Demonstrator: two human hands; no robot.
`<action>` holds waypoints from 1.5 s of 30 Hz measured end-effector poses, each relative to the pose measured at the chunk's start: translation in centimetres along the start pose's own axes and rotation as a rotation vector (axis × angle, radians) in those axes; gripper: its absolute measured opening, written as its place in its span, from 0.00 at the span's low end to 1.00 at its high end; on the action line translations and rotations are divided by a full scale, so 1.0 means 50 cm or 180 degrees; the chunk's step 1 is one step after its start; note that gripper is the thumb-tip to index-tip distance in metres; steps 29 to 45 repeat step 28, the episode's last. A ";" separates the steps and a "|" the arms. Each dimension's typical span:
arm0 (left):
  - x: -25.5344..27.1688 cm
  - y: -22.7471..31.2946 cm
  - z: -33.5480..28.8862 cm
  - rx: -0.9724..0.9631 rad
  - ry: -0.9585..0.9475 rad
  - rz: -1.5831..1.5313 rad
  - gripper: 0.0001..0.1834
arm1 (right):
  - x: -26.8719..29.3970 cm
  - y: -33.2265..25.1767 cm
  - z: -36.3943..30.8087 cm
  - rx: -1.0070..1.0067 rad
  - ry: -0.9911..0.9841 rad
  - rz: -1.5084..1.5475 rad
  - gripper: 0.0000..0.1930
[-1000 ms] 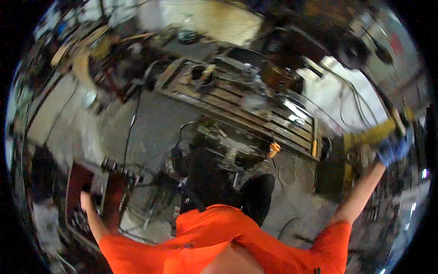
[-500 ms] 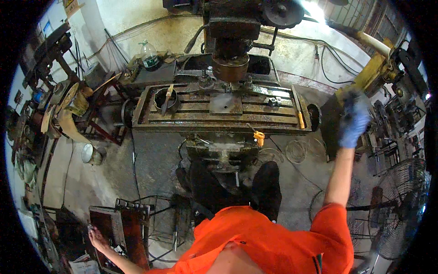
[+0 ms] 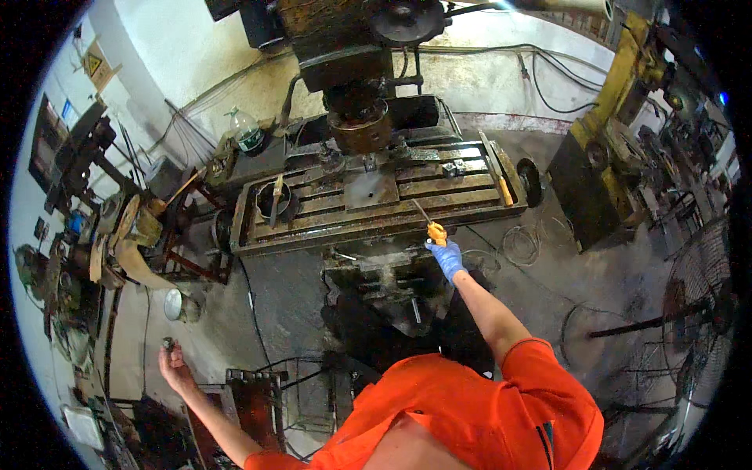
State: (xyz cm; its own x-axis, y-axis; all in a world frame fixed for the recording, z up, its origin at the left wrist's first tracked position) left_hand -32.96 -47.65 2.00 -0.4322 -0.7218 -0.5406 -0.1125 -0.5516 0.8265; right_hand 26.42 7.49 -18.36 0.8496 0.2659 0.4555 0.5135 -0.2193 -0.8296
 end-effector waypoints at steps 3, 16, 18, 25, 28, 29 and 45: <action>0.001 -0.049 0.007 0.0008 0.0263 -0.0052 0.08 | 0.046 -0.094 -0.087 0.0617 0.0318 0.0203 0.26; -0.055 -0.190 -0.019 0.0517 0.0412 -0.0428 0.08 | 0.066 -0.462 -0.180 0.1464 -0.0370 -0.3825 0.19; -0.060 -0.209 -0.016 0.0553 0.0358 -0.0670 0.08 | 0.037 -0.487 -0.129 0.1435 -0.0310 -0.3758 0.17; -0.192 -0.257 -0.038 0.0878 -0.0068 -0.0650 0.06 | 0.006 -0.551 -0.033 0.1101 -0.0106 -0.3566 0.17; -0.261 -0.295 -0.056 0.1034 -0.0263 -0.0524 0.07 | -0.001 -0.526 -0.050 0.1139 -0.0215 -0.3762 0.17; -0.261 -0.295 -0.056 0.1034 -0.0263 -0.0524 0.07 | -0.001 -0.526 -0.050 0.1139 -0.0215 -0.3762 0.17; -0.261 -0.295 -0.056 0.1034 -0.0263 -0.0524 0.07 | -0.001 -0.526 -0.050 0.1139 -0.0215 -0.3762 0.17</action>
Point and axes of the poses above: each hand's wrist, its own z-axis towards the middle knuckle, its own x-axis out of the back of the hand, y = z × x, the point moved 8 cm from there along z, towards the middle knuckle, and after that the axes turned 9 degrees about -z, right-handed, at the moved point
